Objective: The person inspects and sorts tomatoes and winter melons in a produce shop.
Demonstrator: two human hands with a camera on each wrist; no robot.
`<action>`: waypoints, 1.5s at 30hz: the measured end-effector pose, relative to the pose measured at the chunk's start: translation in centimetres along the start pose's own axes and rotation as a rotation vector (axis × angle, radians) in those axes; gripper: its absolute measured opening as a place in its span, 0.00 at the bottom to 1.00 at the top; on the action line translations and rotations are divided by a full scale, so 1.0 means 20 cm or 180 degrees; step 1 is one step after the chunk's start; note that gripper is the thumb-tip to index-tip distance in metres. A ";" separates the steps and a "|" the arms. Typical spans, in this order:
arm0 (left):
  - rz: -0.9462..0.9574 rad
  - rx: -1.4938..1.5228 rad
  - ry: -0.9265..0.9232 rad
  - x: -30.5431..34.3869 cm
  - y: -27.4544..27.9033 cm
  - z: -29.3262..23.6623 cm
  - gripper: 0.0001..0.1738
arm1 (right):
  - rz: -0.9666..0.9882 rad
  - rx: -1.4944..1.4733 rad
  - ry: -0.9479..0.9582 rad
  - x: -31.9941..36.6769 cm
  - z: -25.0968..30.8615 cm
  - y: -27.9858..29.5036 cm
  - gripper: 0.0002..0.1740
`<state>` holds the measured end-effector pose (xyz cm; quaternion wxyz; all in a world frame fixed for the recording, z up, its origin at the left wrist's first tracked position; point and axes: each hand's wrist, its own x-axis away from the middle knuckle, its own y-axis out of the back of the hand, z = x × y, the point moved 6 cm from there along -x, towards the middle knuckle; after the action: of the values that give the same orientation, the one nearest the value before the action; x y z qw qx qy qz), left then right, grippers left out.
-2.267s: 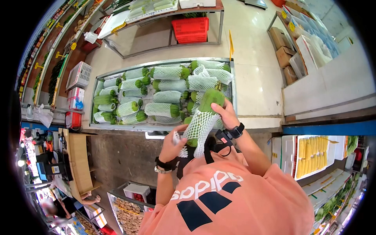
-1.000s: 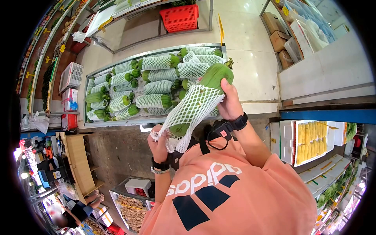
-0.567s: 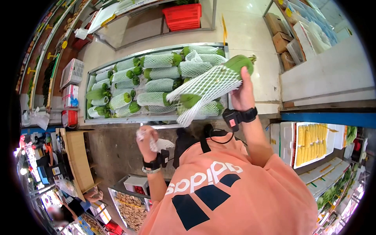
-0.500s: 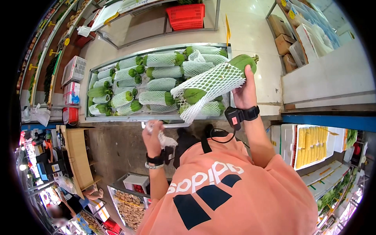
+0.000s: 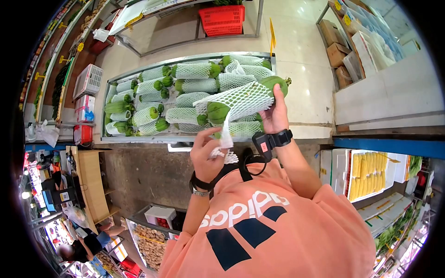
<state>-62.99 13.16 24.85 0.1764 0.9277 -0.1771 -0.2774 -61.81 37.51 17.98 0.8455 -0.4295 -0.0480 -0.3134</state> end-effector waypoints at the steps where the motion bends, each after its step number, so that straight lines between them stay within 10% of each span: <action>1: 0.0100 -0.0033 -0.0060 0.00 -0.01 -0.01 0.13 | -0.0053 0.0065 0.0005 0.00 -0.01 0.00 0.30; 13: 0.0052 -0.0861 -0.0721 0.02 -0.04 0.03 0.20 | -0.0199 0.0118 0.0044 0.01 -0.03 0.00 0.30; 19: -0.0041 -0.1128 0.0209 -0.01 -0.05 0.05 0.18 | -0.0149 0.0062 0.0050 0.00 -0.05 0.02 0.31; 38: -0.0451 -0.0932 0.0422 -0.01 0.28 0.19 0.17 | -0.0093 0.0439 0.0537 -0.04 0.04 0.16 0.26; 41: -0.0790 -0.1509 0.0206 0.03 0.38 0.28 0.15 | -0.0174 0.0560 0.0571 -0.05 0.05 0.21 0.27; 45: -0.1801 -0.1363 0.1330 0.20 0.76 0.59 0.04 | -0.0216 0.0549 0.0710 -0.08 0.20 0.23 0.30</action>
<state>-70.05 -4.55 20.27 0.3144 0.9185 0.1863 -0.1511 -59.70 43.25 16.74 0.8683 -0.3159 0.0050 -0.3823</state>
